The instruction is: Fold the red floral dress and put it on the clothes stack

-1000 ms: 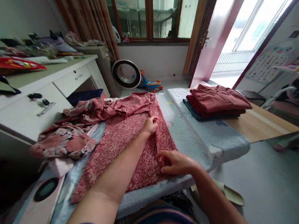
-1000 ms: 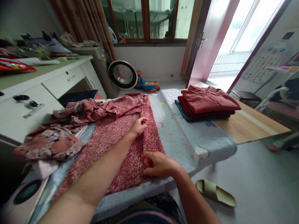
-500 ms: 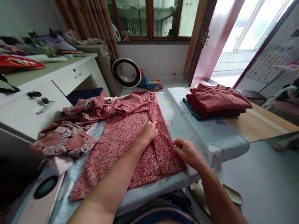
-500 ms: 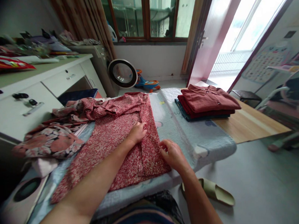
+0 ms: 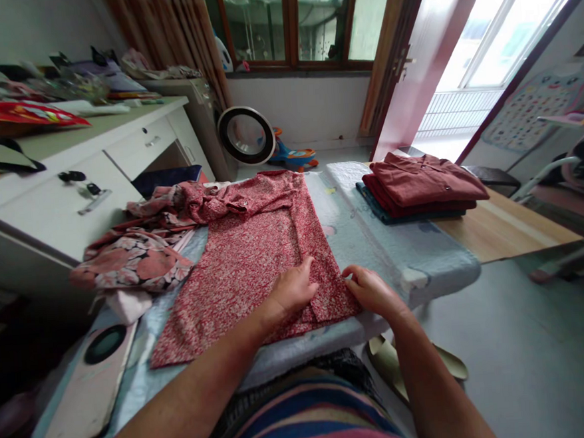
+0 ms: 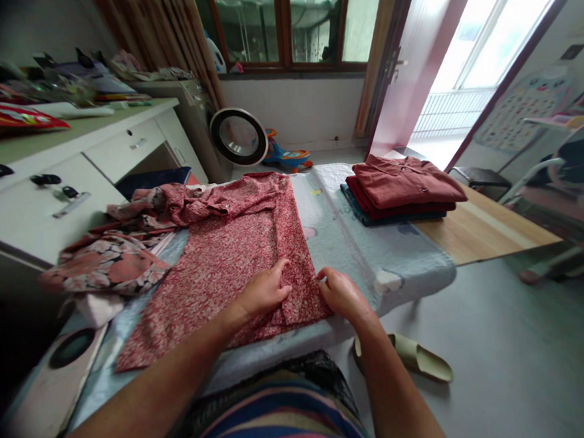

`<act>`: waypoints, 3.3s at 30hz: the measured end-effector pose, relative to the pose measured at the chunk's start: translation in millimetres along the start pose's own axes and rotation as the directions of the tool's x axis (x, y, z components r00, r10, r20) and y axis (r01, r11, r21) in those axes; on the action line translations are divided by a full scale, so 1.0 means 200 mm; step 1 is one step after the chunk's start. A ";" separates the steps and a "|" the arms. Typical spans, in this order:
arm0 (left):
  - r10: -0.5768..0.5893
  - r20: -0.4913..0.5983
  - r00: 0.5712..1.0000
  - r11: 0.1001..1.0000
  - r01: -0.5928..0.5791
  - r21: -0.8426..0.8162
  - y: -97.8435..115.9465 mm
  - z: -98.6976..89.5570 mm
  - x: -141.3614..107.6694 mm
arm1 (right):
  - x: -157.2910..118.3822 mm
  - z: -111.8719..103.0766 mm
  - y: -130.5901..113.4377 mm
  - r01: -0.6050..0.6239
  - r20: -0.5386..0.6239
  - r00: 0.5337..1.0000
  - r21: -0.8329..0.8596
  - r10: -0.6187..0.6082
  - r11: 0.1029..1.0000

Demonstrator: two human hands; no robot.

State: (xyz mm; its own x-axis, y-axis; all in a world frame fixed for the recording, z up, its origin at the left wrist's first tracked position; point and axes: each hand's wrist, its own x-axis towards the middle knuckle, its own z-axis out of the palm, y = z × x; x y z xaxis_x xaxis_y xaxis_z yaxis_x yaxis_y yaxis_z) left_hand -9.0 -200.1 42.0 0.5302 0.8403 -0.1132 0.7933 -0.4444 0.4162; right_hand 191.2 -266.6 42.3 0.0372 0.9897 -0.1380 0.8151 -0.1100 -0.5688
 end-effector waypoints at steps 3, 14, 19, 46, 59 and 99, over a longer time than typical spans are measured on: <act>0.000 -0.010 1.000 0.999 -0.001 -0.042 -0.01 0.02 -0.05 | -0.01 0.00 -0.02 -0.019 0.022 1.000 -0.050 0.020 0.999; 0.235 -0.092 0.968 0.970 -0.239 -0.033 -0.07 -0.02 -0.15 | -0.04 -0.03 -0.03 0.008 0.094 0.996 -0.075 -0.001 0.997; 0.463 0.053 0.885 0.884 -0.456 -0.104 -0.08 -0.07 -0.23 | -0.06 -0.05 -0.01 0.053 0.170 0.984 -0.009 -0.050 0.999; 0.491 0.027 0.871 0.871 -0.489 -0.051 -0.12 -0.02 -0.34 | -0.19 -0.01 0.04 0.259 0.127 0.959 -0.040 -0.252 0.965; 0.463 -0.054 0.885 0.885 -0.465 -0.016 -0.10 0.03 -0.32 | -0.18 0.00 0.04 0.296 0.104 0.951 -0.021 -0.292 0.955; 0.351 -0.150 0.924 0.911 -0.301 0.281 -0.13 0.00 0.65 | 0.38 0.15 0.06 0.519 -0.236 0.799 -0.194 -0.553 0.832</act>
State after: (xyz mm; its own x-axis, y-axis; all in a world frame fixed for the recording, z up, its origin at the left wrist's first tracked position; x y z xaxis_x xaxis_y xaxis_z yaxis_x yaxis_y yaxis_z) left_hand 38.3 -78.8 16.8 0.7239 0.6669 0.1768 0.6474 -0.7452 0.1601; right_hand 186.0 -195.5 1.0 -0.2845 0.8731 0.3960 0.8100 0.4399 -0.3879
